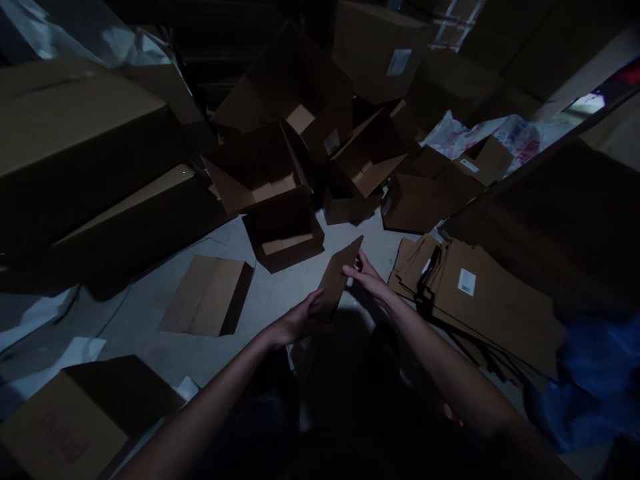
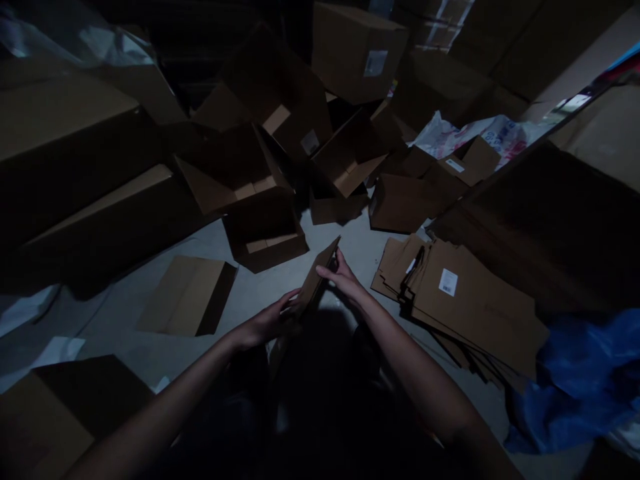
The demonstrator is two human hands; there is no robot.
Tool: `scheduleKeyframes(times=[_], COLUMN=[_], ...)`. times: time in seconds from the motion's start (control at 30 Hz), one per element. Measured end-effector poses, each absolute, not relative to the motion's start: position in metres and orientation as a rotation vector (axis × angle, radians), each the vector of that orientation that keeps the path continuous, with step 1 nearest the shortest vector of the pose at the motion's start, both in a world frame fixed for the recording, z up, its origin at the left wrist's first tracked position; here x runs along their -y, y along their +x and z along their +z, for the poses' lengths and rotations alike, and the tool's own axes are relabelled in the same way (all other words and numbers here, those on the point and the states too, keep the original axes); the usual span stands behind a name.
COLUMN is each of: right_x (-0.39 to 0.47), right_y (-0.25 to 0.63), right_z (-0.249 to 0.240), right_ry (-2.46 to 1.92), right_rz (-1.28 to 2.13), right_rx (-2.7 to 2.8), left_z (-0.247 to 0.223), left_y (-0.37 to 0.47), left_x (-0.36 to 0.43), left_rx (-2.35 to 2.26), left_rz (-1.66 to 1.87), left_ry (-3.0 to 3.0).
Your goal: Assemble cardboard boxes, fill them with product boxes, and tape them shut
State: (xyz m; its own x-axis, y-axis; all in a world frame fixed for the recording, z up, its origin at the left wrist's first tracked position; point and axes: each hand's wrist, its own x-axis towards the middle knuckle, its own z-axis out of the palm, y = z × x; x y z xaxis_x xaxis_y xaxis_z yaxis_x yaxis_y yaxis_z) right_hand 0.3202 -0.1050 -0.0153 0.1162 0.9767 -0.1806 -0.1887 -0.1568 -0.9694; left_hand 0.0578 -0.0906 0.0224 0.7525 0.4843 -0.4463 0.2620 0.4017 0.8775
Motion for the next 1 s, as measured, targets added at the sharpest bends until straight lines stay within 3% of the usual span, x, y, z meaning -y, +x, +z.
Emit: scheduleKeyframes(times=[0.27, 0.43, 0.6, 0.77, 0.9, 1.0], right_x=[0.107, 0.111, 0.131, 0.176, 0.210, 0.212], right_y=[0.335, 0.349, 0.353, 0.310, 0.281, 0.287], right_z=[-0.014, 0.034, 0.078, 0.060, 0.041, 0.041], right_ry=[-1.374, -1.702, -1.829, -1.991, -1.722, -1.541], right_rz=[1.302, 1.076, 0.883, 0.922, 0.936, 0.985], right_rx=[1.025, 1.551, 1.983, 2.069, 2.288, 2.391], left_z=[0.045, 0.075, 0.098, 0.050, 0.004, 0.001], left_y=[0.037, 0.027, 0.021, 0.045, 0.060, 0.055], left_x=[0.086, 0.075, 0.054, 0.077, 0.097, 0.096], left_rx=[-0.968, -1.224, -1.391, -1.393, -1.316, -1.119], left_rz=[0.184, 0.153, 0.351, 0.291, 0.227, 0.262], left_ry=[1.421, 1.908, 1.957, 2.110, 2.240, 2.277])
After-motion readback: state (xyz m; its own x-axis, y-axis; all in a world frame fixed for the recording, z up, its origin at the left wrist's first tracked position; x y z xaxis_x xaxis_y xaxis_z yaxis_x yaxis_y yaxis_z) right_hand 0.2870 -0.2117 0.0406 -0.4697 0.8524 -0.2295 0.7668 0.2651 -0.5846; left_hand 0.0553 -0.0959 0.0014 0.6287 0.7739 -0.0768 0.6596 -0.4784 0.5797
